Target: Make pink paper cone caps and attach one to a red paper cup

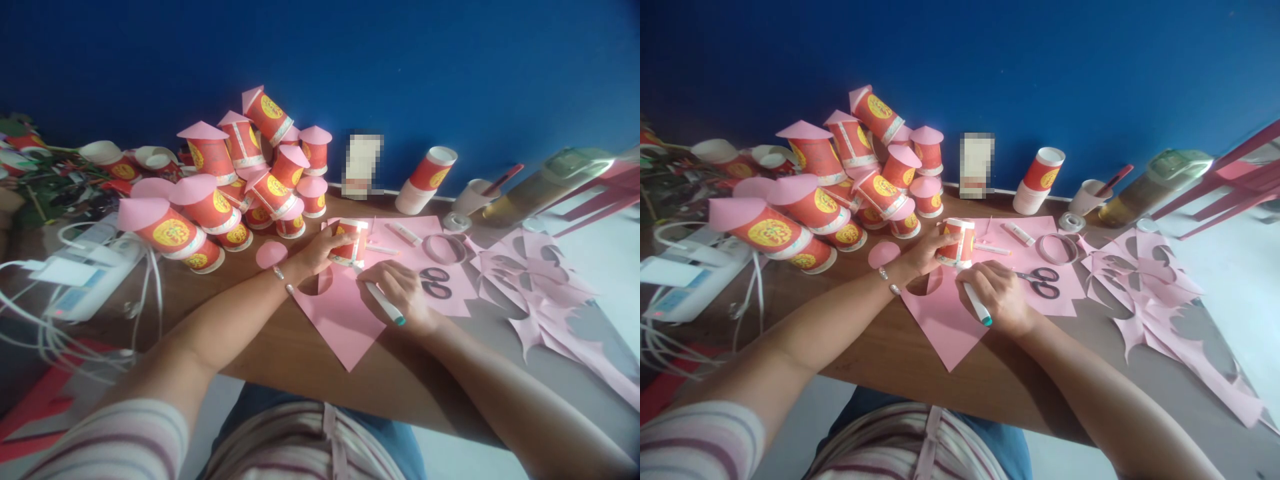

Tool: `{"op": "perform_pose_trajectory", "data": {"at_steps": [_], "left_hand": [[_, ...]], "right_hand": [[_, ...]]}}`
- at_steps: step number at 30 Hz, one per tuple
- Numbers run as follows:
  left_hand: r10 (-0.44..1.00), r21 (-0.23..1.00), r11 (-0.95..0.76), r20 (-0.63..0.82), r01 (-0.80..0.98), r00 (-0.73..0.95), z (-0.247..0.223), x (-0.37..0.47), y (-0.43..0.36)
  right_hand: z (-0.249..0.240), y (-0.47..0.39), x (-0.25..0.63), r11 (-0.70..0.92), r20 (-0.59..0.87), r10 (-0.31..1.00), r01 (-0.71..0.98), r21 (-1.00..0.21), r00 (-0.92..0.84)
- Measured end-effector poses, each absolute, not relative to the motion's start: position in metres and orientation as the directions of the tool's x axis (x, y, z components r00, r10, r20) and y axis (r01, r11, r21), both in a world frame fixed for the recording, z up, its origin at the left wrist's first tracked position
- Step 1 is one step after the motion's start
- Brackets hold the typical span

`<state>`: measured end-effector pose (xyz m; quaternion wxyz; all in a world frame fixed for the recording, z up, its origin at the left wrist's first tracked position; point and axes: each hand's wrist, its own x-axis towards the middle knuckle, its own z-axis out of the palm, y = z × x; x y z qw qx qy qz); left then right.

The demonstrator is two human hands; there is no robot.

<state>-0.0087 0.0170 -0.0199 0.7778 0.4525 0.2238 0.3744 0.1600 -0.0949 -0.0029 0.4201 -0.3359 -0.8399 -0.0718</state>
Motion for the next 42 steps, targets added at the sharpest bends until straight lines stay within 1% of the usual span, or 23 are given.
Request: {"op": "perform_pose_trajectory", "data": {"at_steps": [9, 18, 33, 42], "left_hand": [[0.792, 0.887, 0.287, -0.006, -0.363, 0.611, -0.016, -0.009, 0.015], [0.801, 0.879, 0.303, -0.026, -0.368, 0.599, -0.015, -0.010, 0.014], [0.795, 0.848, 0.321, 0.000, -0.421, 0.607, -0.010, -0.009, 0.014], [0.782, 0.823, 0.351, 0.004, -0.446, 0.623, -0.014, -0.009, 0.018]], "right_hand": [[-0.004, -0.094, 0.161, 0.744, 0.759, 0.509, 0.651, -0.150, -0.407], [0.000, -0.095, 0.160, 0.732, 0.762, 0.506, 0.668, -0.132, -0.404], [-0.003, -0.097, 0.160, 0.784, 0.777, 0.467, 0.604, -0.143, -0.422], [0.001, -0.098, 0.156, 0.805, 0.764, 0.478, 0.564, -0.183, -0.433]]}}
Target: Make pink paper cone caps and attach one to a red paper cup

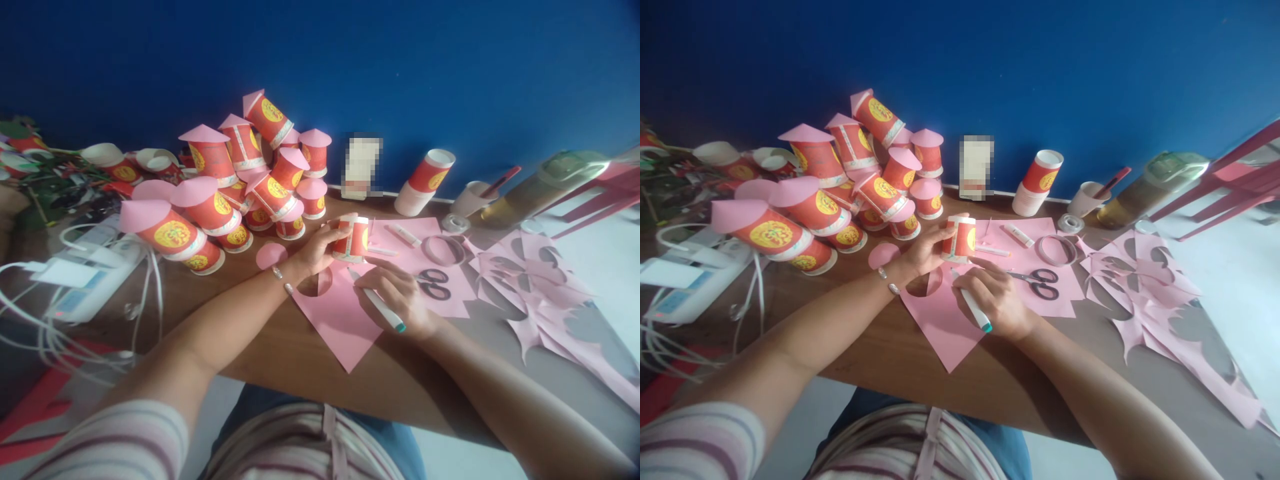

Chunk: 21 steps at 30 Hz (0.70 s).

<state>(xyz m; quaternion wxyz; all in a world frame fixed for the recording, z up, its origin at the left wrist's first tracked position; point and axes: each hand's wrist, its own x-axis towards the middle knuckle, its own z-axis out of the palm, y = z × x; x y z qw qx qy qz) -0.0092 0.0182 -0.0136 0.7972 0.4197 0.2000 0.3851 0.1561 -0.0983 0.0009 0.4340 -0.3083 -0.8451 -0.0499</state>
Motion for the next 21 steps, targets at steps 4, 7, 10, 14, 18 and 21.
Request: {"op": "perform_pose_trajectory", "data": {"at_steps": [4, 7, 10, 14, 18, 21], "left_hand": [[0.785, 0.817, 0.346, 0.017, -0.461, 0.619, -0.0169, -0.0079, 0.0186], [0.773, 0.833, 0.329, 0.033, -0.444, 0.633, -0.0158, -0.0076, 0.0159], [0.762, 0.849, 0.327, 0.022, -0.414, 0.647, -0.0148, -0.0075, 0.0140], [0.764, 0.849, 0.335, 0.008, -0.408, 0.645, -0.0138, -0.0074, 0.0139], [0.775, 0.858, 0.318, 0.010, -0.404, 0.632, -0.0103, -0.0077, 0.0122], [0.767, 0.870, 0.312, 0.007, -0.382, 0.641, -0.0088, -0.0081, 0.0108]], "right_hand": [[-0.0006, -0.0977, 0.1554, 0.815, 0.764, 0.469, 0.552, -0.180, -0.443], [-0.0019, -0.0972, 0.1554, 0.824, 0.758, 0.467, 0.535, -0.186, -0.456], [-0.0025, -0.0965, 0.1561, 0.830, 0.761, 0.466, 0.521, -0.200, -0.451], [-0.0034, -0.0954, 0.1583, 0.786, 0.788, 0.489, 0.580, -0.212, -0.374], [-0.0038, -0.0953, 0.1601, 0.766, 0.766, 0.527, 0.596, -0.240, -0.369], [-0.0031, -0.0955, 0.1599, 0.770, 0.756, 0.531, 0.592, -0.240, -0.383]]}}
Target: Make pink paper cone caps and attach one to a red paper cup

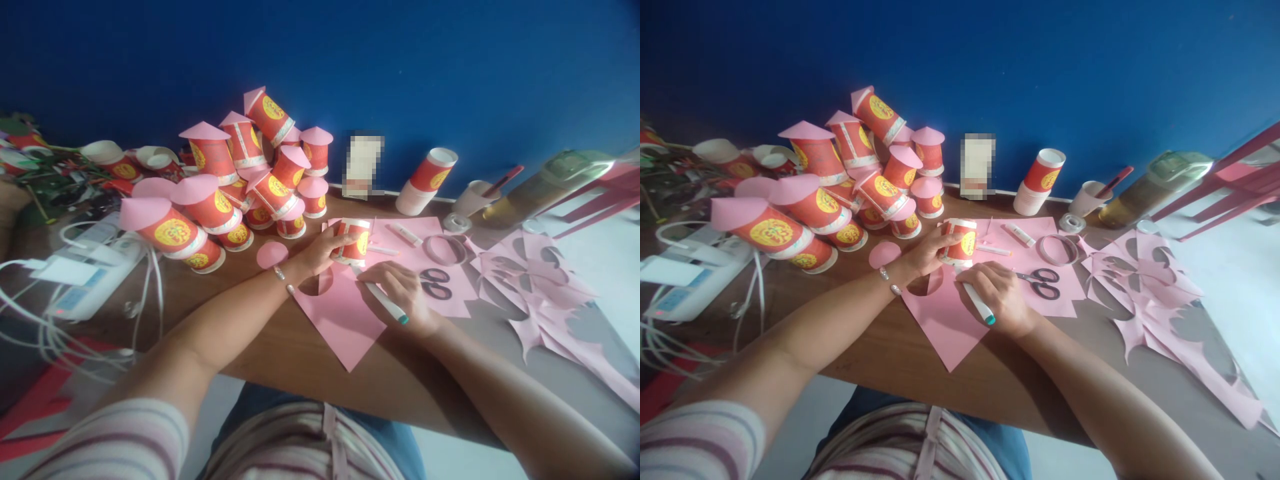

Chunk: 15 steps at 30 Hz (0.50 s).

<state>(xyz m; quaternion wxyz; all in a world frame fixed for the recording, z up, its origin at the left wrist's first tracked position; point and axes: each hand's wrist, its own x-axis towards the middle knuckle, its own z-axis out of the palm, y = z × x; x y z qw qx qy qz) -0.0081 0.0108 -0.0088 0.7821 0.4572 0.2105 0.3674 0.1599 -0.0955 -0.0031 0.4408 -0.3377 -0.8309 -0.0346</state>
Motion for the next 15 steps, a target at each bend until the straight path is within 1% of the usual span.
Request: {"op": "perform_pose_trajectory", "data": {"at_steps": [8, 15], "left_hand": [[0.763, 0.871, 0.307, 0.016, -0.385, 0.646, -0.0160, -0.0075, 0.0144], [0.762, 0.879, 0.311, -0.003, -0.362, 0.647, -0.0122, -0.0092, 0.0127]], "right_hand": [[0.0015, -0.0949, 0.1575, 0.752, 0.754, 0.535, 0.620, -0.222, -0.380], [-0.0025, -0.0941, 0.1608, 0.727, 0.755, 0.551, 0.649, -0.226, -0.355]]}}
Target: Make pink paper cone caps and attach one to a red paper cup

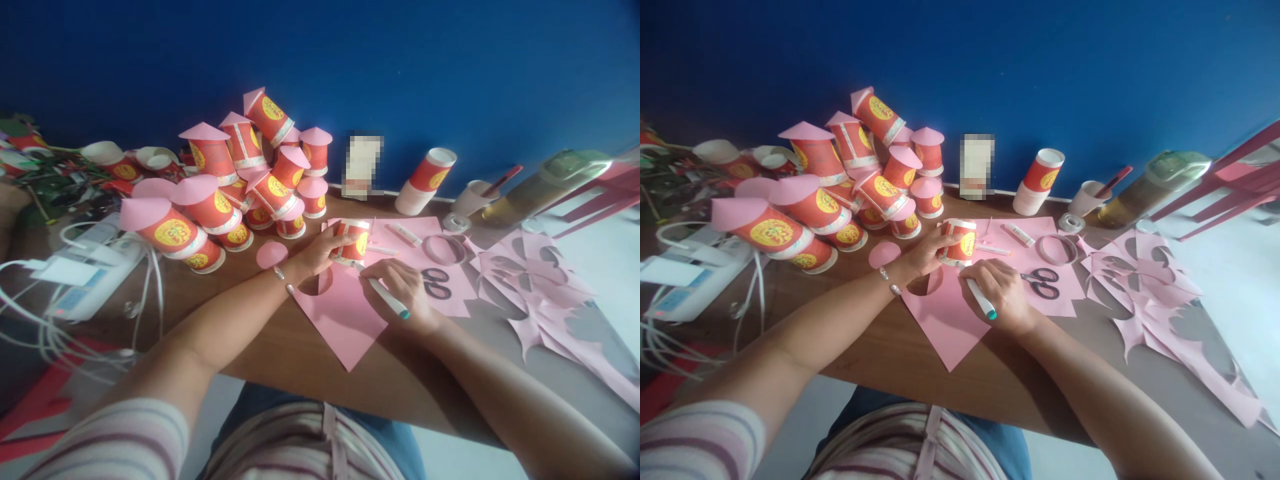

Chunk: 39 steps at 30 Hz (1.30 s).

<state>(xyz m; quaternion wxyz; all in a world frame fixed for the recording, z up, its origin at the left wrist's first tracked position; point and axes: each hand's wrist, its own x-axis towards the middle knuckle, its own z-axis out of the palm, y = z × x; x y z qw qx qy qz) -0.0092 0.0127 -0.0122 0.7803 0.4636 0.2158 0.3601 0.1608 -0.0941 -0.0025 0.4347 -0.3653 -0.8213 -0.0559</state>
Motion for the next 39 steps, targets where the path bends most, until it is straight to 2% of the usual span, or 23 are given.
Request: {"op": "perform_pose_trajectory", "data": {"at_steps": [17, 39], "left_hand": [[0.742, 0.868, 0.346, -0.021, -0.356, 0.670, -0.0123, -0.0099, 0.0129], [0.770, 0.882, 0.312, -0.016, -0.354, 0.638, -0.0137, -0.0098, 0.0141]], "right_hand": [[-0.0011, -0.0932, 0.1610, 0.729, 0.766, 0.541, 0.648, -0.221, -0.347], [-0.0035, -0.0942, 0.1590, 0.750, 0.769, 0.510, 0.637, -0.178, -0.386]]}}
